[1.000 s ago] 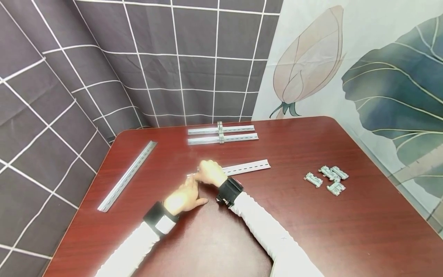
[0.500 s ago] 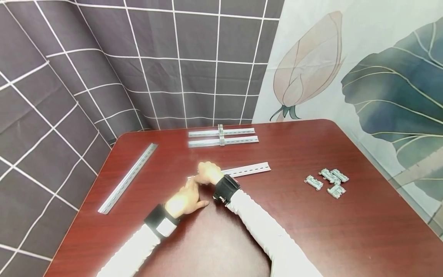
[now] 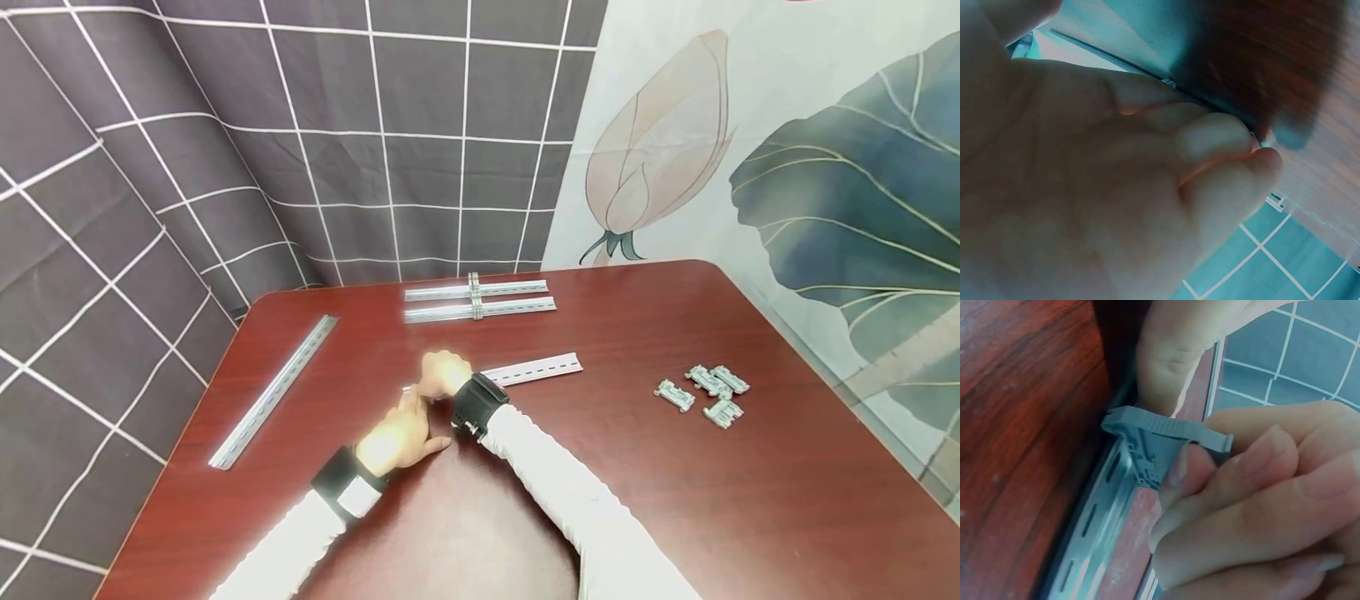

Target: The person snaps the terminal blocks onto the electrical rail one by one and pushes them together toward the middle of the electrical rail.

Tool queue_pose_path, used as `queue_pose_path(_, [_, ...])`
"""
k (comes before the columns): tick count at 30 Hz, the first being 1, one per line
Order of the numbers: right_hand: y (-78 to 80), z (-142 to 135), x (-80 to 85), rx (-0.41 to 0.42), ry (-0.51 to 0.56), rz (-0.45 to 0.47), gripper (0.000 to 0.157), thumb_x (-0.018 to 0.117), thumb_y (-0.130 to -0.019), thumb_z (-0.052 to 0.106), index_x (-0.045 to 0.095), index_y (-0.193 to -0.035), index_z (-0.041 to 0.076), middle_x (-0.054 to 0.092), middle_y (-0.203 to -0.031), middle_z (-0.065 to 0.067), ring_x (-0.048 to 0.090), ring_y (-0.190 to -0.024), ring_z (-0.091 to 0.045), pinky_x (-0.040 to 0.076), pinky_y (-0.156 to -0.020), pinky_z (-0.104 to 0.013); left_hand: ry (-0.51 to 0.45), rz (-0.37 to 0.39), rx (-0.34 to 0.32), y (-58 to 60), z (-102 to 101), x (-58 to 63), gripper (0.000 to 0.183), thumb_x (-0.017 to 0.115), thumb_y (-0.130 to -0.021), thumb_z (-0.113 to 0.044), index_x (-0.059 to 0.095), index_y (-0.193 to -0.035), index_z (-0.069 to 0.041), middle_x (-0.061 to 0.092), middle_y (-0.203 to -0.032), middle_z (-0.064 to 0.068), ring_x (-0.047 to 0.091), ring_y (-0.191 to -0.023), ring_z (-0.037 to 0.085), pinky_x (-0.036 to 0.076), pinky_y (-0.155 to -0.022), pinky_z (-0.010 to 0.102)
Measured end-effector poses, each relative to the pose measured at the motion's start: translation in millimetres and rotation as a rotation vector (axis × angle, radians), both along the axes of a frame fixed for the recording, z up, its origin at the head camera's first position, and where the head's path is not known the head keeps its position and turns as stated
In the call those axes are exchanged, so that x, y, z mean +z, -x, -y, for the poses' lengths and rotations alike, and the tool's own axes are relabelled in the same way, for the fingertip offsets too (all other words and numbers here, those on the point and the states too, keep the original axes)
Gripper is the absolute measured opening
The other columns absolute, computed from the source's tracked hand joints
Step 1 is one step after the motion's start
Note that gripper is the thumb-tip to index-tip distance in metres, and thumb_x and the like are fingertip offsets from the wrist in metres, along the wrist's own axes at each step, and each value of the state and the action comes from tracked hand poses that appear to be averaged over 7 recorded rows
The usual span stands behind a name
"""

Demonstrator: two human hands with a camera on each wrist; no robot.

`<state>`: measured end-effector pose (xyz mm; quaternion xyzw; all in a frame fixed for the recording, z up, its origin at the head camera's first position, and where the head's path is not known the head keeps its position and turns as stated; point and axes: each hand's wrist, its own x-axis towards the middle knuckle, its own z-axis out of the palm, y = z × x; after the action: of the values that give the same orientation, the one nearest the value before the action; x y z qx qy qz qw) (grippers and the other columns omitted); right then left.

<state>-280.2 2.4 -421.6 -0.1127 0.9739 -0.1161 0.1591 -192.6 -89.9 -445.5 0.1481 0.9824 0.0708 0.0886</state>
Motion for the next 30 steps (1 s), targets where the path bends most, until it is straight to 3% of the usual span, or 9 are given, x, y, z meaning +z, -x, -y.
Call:
queue_pose_path(8, [-5.2, -0.3, 0.4, 0.021, 0.017, -0.031, 0.028, 0.06, -0.082, 0.03, 0.058, -0.059, 0.015, 0.054, -0.048, 0.002, 0.056, -0.048, -0.013, 0.04, -0.046, -0.029, 0.0, -0.009, 0.007, 1.0, 1.9, -1.7, 0.081, 0.058, -0.083, -0.047, 0.035, -0.133, 0.013, 0.032, -0.143, 0.026, 0.031, -0.134, 0.034, 0.036, -0.103, 0.043])
queue_pose_path(12, [-9.4, -13.0, 0.2, -0.002, 0.109, -0.039, 0.039, 0.055, -0.087, 0.04, 0.058, -0.057, 0.015, 0.055, -0.046, 0.002, 0.056, -0.046, -0.013, 0.041, -0.048, -0.029, 0.005, 0.032, 0.031, 3.5, 0.7, 0.2, 0.084, 0.058, -0.083, -0.049, 0.031, -0.137, 0.01, 0.028, -0.146, 0.024, 0.028, -0.136, 0.032, 0.034, -0.105, 0.043])
queue_pose_path(16, [-7.7, -51.5, 4.1, -0.053, 0.202, -0.031, 0.053, 0.05, -0.087, 0.052, 0.063, -0.059, 0.01, 0.054, -0.045, 0.002, 0.055, -0.046, -0.013, 0.042, -0.055, -0.027, -0.002, 0.046, 0.039, 3.8, -0.8, -0.7, 0.086, 0.058, -0.083, -0.049, 0.029, -0.138, 0.01, 0.028, -0.146, 0.024, 0.027, -0.137, 0.032, 0.032, -0.106, 0.043])
queue_pose_path(20, [-5.0, -118.8, 15.5, -0.12, 0.201, -0.023, 0.052, 0.05, -0.089, 0.048, 0.064, -0.064, 0.005, 0.054, -0.047, 0.001, 0.055, -0.052, -0.016, 0.041, -0.059, -0.027, -0.002, 0.044, 0.041, 2.8, -2.1, -1.8, 0.085, 0.058, -0.082, -0.05, 0.03, -0.137, 0.009, 0.03, -0.145, 0.024, 0.029, -0.136, 0.031, 0.032, -0.106, 0.043])
queue_pose_path(23, [-8.8, -179.9, 24.0, -0.245, 0.156, -0.059, 0.047, 0.052, -0.087, 0.045, 0.062, -0.066, 0.004, 0.059, -0.058, -0.007, 0.058, -0.062, -0.024, 0.042, -0.057, -0.031, 0.01, 0.043, 0.039, 1.5, -2.1, -1.8, 0.085, 0.058, -0.082, -0.051, 0.031, -0.137, 0.009, 0.03, -0.145, 0.023, 0.029, -0.136, 0.031, 0.032, -0.106, 0.042])
queue_pose_path(26, [-16.4, -238.6, 30.2, -0.436, 0.095, -0.101, 0.047, 0.056, -0.083, 0.043, 0.062, -0.079, -0.004, 0.062, -0.083, -0.027, 0.059, -0.075, -0.04, 0.045, -0.056, -0.041, 0.011, 0.045, 0.046, 1.6, -2.5, -1.8, 0.085, 0.058, -0.082, -0.051, 0.031, -0.137, 0.008, 0.03, -0.145, 0.023, 0.029, -0.136, 0.031, 0.032, -0.106, 0.043])
queue_pose_path(30, [-27.7, -298.8, 32.1, -0.685, 0.069, -0.046, 0.056, 0.063, -0.078, 0.036, 0.051, -0.106, -0.011, 0.034, -0.111, -0.05, 0.044, -0.097, -0.06, 0.043, -0.069, -0.057, 0.002, 0.064, 0.066, 2.7, -3.2, -1.1, 0.085, 0.057, -0.083, -0.051, 0.029, -0.138, 0.007, 0.027, -0.147, 0.023, 0.027, -0.137, 0.03, 0.031, -0.107, 0.042])
